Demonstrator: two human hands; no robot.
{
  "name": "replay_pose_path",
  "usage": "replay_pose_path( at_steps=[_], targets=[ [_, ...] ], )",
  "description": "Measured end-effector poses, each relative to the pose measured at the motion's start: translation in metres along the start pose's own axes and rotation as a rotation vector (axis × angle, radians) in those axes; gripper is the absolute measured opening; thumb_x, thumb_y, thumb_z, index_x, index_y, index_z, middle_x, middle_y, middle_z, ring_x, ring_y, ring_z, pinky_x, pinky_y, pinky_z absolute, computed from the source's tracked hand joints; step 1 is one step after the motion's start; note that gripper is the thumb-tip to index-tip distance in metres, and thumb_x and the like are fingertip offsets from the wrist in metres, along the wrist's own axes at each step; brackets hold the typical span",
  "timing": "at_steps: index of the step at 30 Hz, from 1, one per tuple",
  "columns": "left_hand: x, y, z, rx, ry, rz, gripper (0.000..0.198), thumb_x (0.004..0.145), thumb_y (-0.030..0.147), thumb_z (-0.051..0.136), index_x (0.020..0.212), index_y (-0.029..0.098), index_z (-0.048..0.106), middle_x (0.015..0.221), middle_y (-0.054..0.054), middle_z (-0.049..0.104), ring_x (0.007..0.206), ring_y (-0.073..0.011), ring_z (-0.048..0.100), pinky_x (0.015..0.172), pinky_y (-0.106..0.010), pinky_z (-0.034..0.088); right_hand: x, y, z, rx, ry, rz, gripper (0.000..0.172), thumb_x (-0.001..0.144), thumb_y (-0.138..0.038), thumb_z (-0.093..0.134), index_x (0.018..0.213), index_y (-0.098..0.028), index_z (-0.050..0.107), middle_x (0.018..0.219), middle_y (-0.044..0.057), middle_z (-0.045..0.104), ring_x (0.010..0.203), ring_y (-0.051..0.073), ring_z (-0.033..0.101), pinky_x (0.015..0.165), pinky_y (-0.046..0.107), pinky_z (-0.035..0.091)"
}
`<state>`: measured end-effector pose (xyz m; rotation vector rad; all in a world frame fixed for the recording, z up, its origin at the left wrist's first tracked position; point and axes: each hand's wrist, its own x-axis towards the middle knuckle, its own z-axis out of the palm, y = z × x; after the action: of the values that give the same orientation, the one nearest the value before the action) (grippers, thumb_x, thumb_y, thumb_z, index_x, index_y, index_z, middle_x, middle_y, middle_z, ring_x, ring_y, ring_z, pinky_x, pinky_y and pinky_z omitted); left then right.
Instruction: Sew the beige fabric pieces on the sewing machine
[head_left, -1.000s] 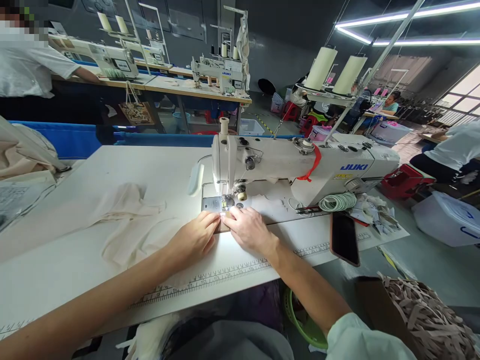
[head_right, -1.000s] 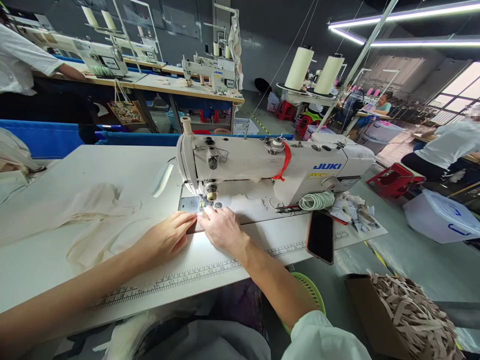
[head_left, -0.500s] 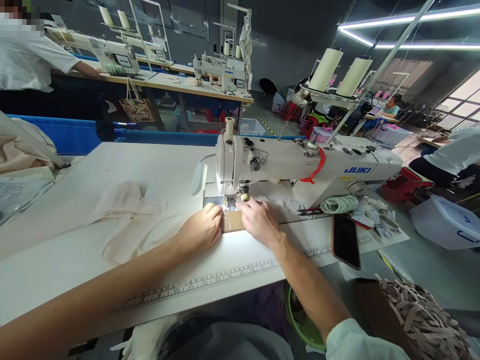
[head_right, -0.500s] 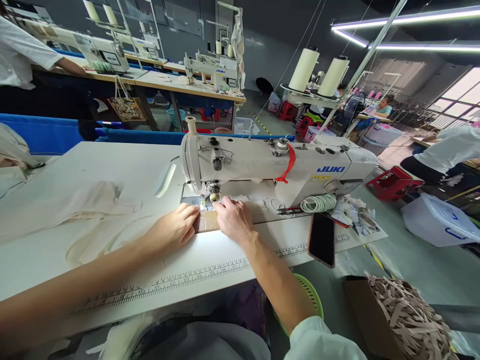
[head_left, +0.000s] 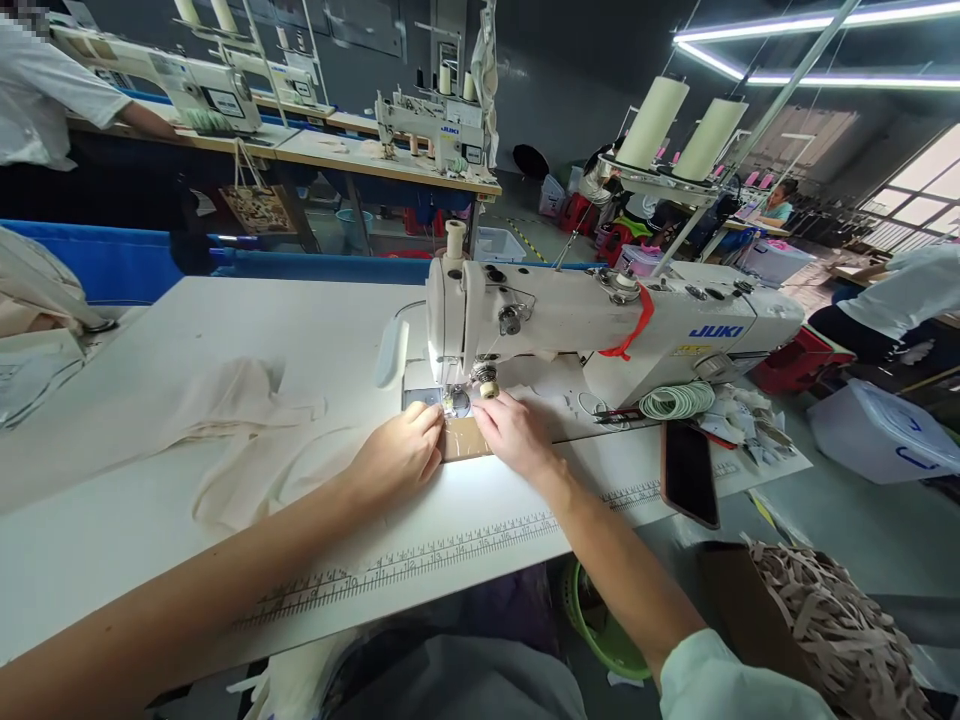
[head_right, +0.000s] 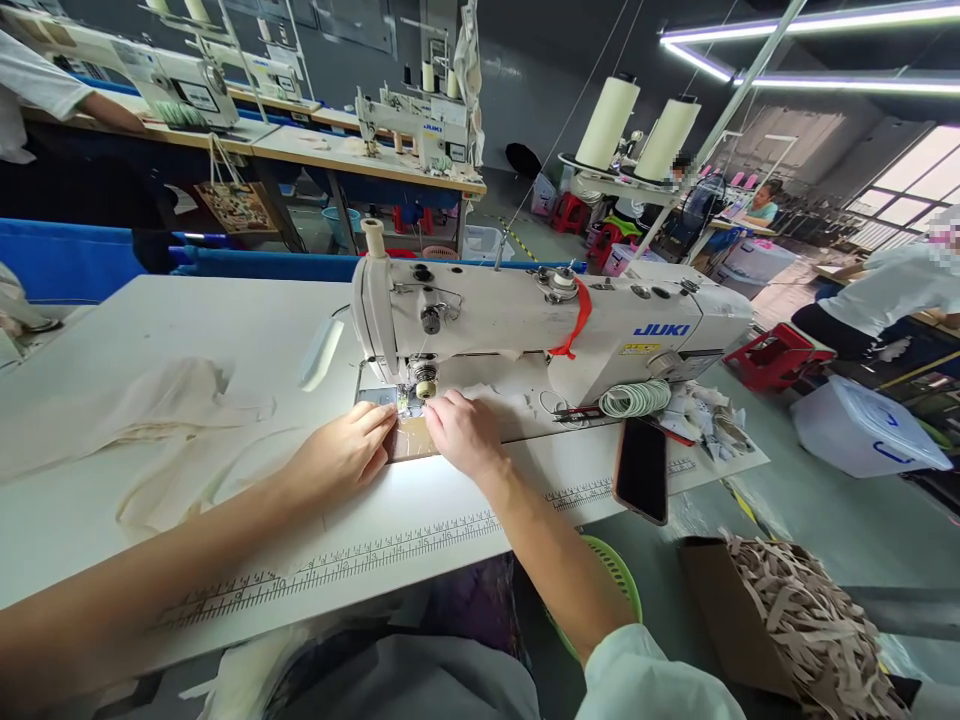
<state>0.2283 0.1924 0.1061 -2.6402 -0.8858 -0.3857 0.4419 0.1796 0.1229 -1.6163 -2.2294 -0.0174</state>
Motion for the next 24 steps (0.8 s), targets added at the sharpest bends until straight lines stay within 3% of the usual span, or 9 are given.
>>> replay_pose_path(
  at_steps=[6,13,20,24],
  targets=[
    [0.002,-0.002,0.001,0.001,0.026,0.010,0.026,0.094,0.009,0.048,0.091,0.008,0.075,0.103,-0.018,0.072,0.086,-0.0263,0.060,0.071,-0.036,0.056,0.017,0.002,-0.003,0.092,0.028,0.194,0.031,0.108,-0.030,0.050,0.090,-0.020,0.073,0.088,0.006,0.078,0.076,0.016,0.065,0.064,0.027,0.031],
    [0.003,-0.006,0.004,-0.030,0.090,0.001,0.025,0.093,0.008,0.049,0.088,0.009,0.074,0.103,-0.017,0.073,0.086,-0.0258,0.061,0.068,-0.035,0.056,0.010,0.002,-0.006,0.069,0.070,0.187,0.031,0.108,-0.033,0.051,0.090,-0.021,0.074,0.088,0.006,0.079,0.079,0.016,0.066,0.064,0.026,0.029],
    [0.004,-0.011,0.008,-0.097,0.044,-0.042,0.023,0.092,0.005,0.051,0.091,0.011,0.073,0.107,-0.017,0.072,0.091,-0.0258,0.063,0.073,-0.035,0.057,0.020,0.003,-0.006,0.002,0.009,0.274,0.031,0.106,-0.036,0.056,0.085,-0.021,0.074,0.087,0.006,0.080,0.072,0.016,0.064,0.061,0.028,0.024],
    [0.005,-0.012,0.009,-0.139,0.010,-0.064,0.027,0.091,0.005,0.048,0.095,0.012,0.074,0.112,-0.017,0.073,0.094,-0.0268,0.065,0.076,-0.037,0.059,0.015,0.008,-0.004,-0.004,0.040,0.235,0.035,0.107,-0.039,0.054,0.083,-0.021,0.074,0.080,0.005,0.078,0.070,0.015,0.063,0.060,0.029,0.024]
  ],
)
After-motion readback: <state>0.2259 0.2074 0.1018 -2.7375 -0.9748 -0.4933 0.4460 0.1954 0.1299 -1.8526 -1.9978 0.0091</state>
